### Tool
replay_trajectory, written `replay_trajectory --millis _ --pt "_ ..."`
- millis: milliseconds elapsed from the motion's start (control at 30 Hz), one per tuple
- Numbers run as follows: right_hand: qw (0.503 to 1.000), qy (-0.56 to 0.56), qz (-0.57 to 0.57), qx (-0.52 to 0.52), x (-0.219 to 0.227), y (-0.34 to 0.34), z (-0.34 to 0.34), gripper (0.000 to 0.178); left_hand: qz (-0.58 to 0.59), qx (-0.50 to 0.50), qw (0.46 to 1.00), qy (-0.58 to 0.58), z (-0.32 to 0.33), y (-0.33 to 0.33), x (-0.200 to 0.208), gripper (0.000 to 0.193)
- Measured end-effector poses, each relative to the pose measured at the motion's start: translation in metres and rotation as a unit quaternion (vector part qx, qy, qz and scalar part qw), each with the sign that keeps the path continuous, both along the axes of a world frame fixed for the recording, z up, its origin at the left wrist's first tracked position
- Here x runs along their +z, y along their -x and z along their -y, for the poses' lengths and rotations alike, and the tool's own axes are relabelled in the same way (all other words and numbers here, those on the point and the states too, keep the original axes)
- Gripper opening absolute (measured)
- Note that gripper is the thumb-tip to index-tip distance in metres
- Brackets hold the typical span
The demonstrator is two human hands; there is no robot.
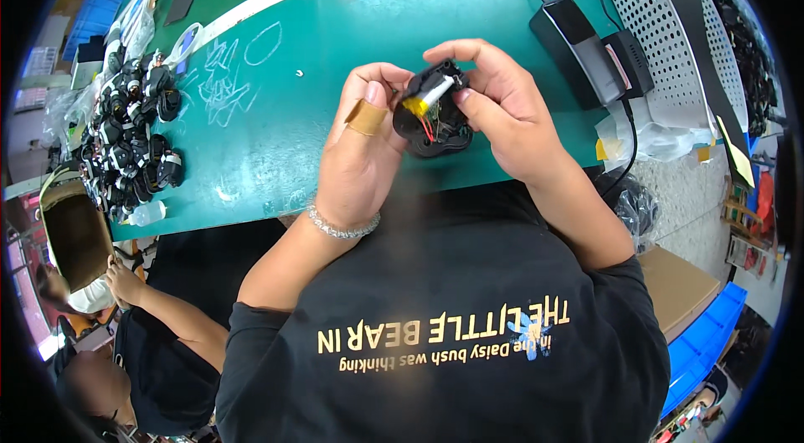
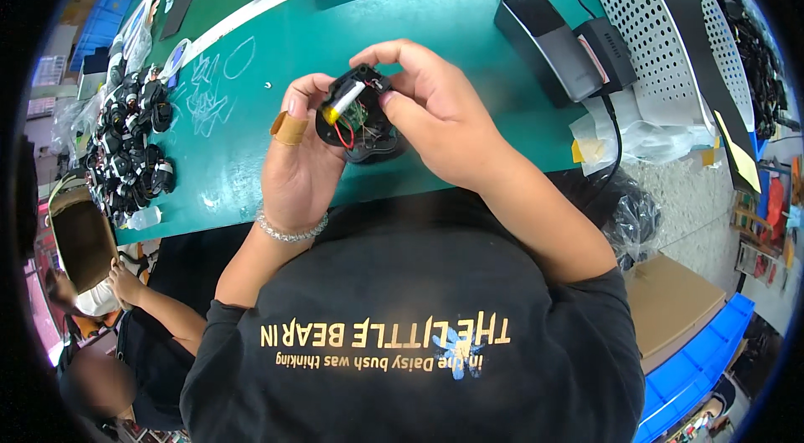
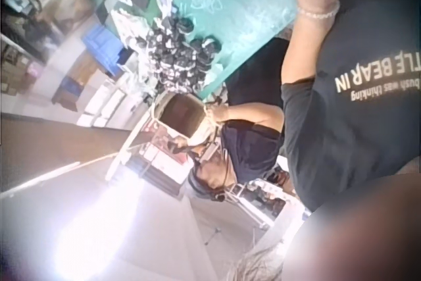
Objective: The person assembles small black electronic devices by inserting batteries and securing internal components. They handle the devices one at a time, manipulating wires and placing batteries into the casing before closing the unit.
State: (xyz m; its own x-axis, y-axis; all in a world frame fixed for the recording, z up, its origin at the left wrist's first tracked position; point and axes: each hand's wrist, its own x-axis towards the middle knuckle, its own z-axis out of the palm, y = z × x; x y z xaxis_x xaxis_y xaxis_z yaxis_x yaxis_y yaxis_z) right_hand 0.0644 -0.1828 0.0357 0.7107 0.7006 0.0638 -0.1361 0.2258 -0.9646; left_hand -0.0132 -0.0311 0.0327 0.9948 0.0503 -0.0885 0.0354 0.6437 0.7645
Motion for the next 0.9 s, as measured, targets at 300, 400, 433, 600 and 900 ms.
replay_trajectory --millis 300,400,433,600,900 --pt "0.996 -0.036 -0.051 -0.062 0.011 -0.005 0.005 0.028 0.007 -0.159 0.986 0.042 0.001 -0.004 -0.025 0.053" --pt "0.986 -0.051 -0.044 -0.151 0.007 -0.002 -0.002 0.029 0.002 -0.14 0.988 -0.064 0.004 -0.002 -0.016 0.052" --pt "0.984 -0.049 -0.042 -0.168 0.006 -0.001 -0.004 0.028 -0.007 -0.136 0.985 -0.101 0.004 -0.001 -0.012 0.051" --pt "0.976 -0.041 -0.02 -0.214 -0.005 0.003 -0.004 0.026 0.012 -0.073 0.983 -0.169 0.005 0.006 -0.007 0.043" --pt "0.969 -0.08 -0.188 -0.139 -0.017 0.004 -0.009 0.011 0.305 0.112 0.826 -0.46 -0.001 0.0 -0.021 0.044"
